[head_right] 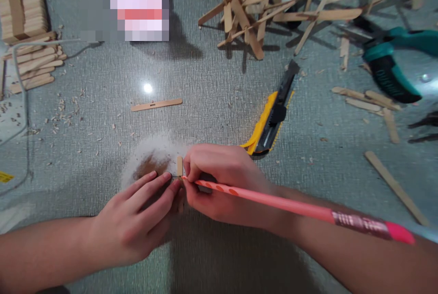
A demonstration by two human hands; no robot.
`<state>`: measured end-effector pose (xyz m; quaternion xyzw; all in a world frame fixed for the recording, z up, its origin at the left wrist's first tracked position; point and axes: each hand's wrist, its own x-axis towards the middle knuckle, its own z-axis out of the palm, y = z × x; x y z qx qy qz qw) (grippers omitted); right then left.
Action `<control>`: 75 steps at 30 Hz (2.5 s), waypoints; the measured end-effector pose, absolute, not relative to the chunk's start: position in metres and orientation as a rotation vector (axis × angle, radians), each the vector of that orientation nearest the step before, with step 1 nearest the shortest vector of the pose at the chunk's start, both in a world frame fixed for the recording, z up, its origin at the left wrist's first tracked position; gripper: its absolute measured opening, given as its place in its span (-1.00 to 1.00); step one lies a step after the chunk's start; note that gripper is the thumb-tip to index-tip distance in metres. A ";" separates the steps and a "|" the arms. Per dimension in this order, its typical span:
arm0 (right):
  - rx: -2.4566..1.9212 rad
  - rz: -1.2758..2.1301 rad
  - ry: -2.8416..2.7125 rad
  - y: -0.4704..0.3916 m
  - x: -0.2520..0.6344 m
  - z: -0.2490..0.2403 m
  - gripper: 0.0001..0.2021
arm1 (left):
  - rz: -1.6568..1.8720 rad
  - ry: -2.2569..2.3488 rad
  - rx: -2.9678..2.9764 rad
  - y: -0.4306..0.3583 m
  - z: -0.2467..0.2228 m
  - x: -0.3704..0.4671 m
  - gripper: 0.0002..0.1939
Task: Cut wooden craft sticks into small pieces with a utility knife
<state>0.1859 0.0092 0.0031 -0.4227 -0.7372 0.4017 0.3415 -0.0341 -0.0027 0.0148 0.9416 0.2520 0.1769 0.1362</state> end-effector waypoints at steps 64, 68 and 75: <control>-1.108 1.066 -1.920 0.008 0.191 -0.001 -0.94 | 0.453 0.574 2.827 -0.003 0.014 -0.040 -0.75; -1.100 1.069 -1.915 0.008 0.191 -0.001 -0.93 | 0.464 0.574 2.830 -0.003 0.015 -0.039 -0.75; -1.102 1.073 -1.922 0.008 0.192 -0.002 -0.94 | 0.463 0.573 2.820 -0.002 0.017 -0.039 -0.74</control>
